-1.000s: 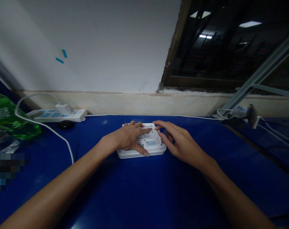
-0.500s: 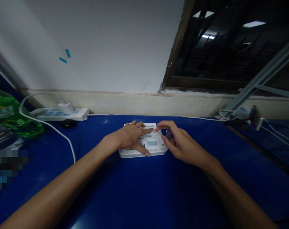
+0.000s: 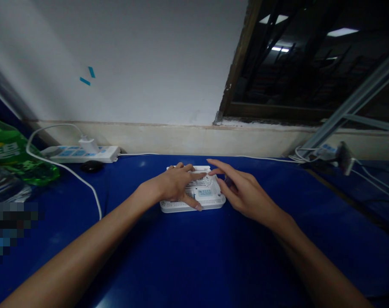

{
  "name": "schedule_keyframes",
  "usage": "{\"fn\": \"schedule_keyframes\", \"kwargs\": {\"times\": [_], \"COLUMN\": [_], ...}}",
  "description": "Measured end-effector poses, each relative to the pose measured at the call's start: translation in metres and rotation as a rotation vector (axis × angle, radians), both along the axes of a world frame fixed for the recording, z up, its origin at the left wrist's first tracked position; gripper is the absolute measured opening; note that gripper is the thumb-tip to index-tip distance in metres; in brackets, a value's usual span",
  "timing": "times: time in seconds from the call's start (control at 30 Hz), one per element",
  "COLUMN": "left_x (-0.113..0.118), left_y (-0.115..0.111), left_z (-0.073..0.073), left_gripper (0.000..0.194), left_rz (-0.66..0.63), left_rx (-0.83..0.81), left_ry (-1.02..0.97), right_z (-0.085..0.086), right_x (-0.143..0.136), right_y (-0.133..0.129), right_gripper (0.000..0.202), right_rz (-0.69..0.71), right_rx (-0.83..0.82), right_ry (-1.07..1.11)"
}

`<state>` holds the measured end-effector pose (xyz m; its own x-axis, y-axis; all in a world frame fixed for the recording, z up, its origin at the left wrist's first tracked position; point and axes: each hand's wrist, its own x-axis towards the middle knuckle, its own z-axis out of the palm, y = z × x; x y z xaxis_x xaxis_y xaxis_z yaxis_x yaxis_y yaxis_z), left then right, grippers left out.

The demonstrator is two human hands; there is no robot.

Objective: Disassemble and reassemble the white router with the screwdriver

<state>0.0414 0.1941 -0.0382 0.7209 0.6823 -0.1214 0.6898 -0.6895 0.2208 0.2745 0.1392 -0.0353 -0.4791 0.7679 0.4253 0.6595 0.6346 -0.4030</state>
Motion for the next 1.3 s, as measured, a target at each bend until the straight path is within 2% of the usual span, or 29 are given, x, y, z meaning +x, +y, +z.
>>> {"fn": "schedule_keyframes", "kwargs": {"times": [0.07,0.13,0.37,0.6,0.83,1.0,1.07,1.2,1.3], "left_x": [0.0,0.0,0.001,-0.001,0.0,0.001,0.001,0.0,0.0], "left_y": [0.0,0.0,-0.002,0.0,-0.001,-0.002,-0.002,-0.002,-0.002], "left_z": [0.001,0.002,0.003,0.001,0.002,0.004,0.004,0.004,0.004], "left_gripper": [0.102,0.103,0.102,0.104,0.101,0.103,0.102,0.098,0.097], "left_rz": [0.005,0.015,0.017,-0.01,-0.014,-0.01,-0.011,-0.007,-0.012], "left_rx": [0.0,-0.003,-0.007,0.01,0.017,0.021,0.019,0.015,0.011], "left_ry": [0.009,0.022,0.023,-0.003,0.016,0.03,0.036,0.034,0.014], "right_z": [0.003,0.005,-0.002,0.002,-0.007,-0.002,0.0,-0.002,-0.003], "right_x": [0.003,0.006,0.0,-0.002,-0.003,-0.004,-0.004,-0.004,-0.003], "right_y": [-0.002,-0.003,0.002,-0.005,0.001,-0.005,-0.006,-0.002,0.0], "right_gripper": [0.062,0.066,0.045,0.06,0.042,0.061,0.054,0.02,0.014], "right_rz": [0.021,0.031,-0.027,-0.001,-0.039,0.002,-0.005,-0.063,-0.085], "right_rx": [-0.032,-0.037,0.047,-0.009,0.008,-0.04,-0.053,0.016,0.049], "right_ry": [-0.029,-0.022,0.004,-0.06,-0.046,-0.022,-0.026,-0.006,0.028]}}
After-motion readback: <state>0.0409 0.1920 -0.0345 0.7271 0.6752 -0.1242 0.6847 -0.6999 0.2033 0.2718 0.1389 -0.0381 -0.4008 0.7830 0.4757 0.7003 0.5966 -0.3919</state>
